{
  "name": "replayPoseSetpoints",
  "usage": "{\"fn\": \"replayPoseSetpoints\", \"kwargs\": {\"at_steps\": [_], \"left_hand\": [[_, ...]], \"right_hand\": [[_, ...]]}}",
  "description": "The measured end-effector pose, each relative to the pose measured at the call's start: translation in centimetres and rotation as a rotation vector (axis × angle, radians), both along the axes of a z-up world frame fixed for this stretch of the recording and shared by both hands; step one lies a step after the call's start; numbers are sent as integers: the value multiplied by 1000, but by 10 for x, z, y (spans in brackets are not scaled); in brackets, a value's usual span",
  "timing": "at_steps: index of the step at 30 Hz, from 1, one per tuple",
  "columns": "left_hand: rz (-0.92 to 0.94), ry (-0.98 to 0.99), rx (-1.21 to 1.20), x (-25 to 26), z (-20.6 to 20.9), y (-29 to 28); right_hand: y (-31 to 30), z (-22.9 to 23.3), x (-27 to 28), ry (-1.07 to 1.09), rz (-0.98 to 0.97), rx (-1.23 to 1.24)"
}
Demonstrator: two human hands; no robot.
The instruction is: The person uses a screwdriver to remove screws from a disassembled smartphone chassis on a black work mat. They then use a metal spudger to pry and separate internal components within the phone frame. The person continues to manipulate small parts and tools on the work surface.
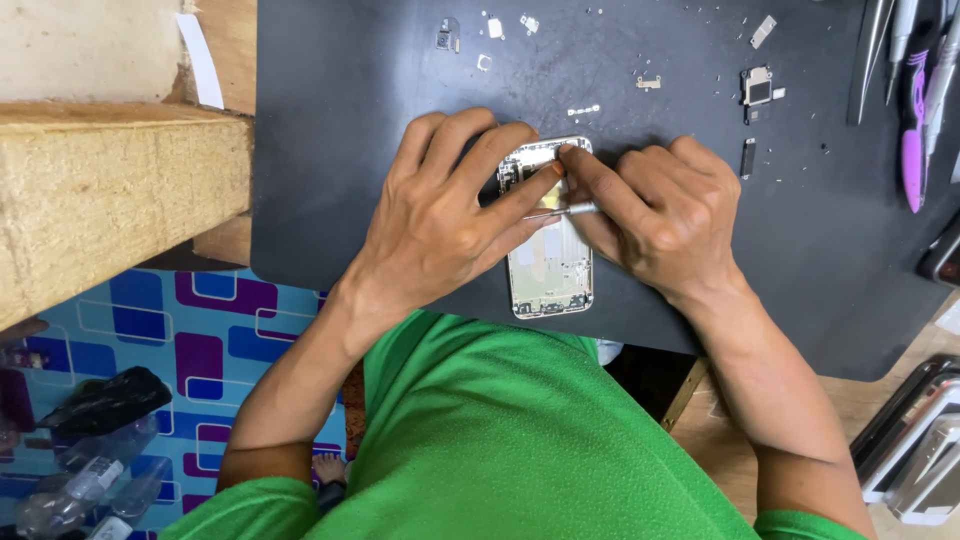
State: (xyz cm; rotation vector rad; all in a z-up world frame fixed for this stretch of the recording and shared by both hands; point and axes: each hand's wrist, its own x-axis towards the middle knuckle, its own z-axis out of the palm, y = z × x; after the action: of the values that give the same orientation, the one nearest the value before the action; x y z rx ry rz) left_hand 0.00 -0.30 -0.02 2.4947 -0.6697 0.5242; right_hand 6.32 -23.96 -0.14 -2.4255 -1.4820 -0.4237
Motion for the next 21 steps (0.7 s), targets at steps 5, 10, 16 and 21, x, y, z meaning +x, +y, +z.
{"fn": "replayPoseSetpoints", "kwargs": {"at_steps": [5, 10, 16, 21], "left_hand": [[12, 6, 64, -1, 0, -1], [11, 9, 85, -2, 2, -1], [7, 21, 88, -2, 2, -1], [4, -14, 66, -3, 1, -1]], "right_hand": [[-2, -5, 2, 85, 16, 87], [-2, -3, 1, 151, 14, 168], [-1, -4, 2, 70, 39, 101], [0, -1, 0, -37, 34, 20]]}}
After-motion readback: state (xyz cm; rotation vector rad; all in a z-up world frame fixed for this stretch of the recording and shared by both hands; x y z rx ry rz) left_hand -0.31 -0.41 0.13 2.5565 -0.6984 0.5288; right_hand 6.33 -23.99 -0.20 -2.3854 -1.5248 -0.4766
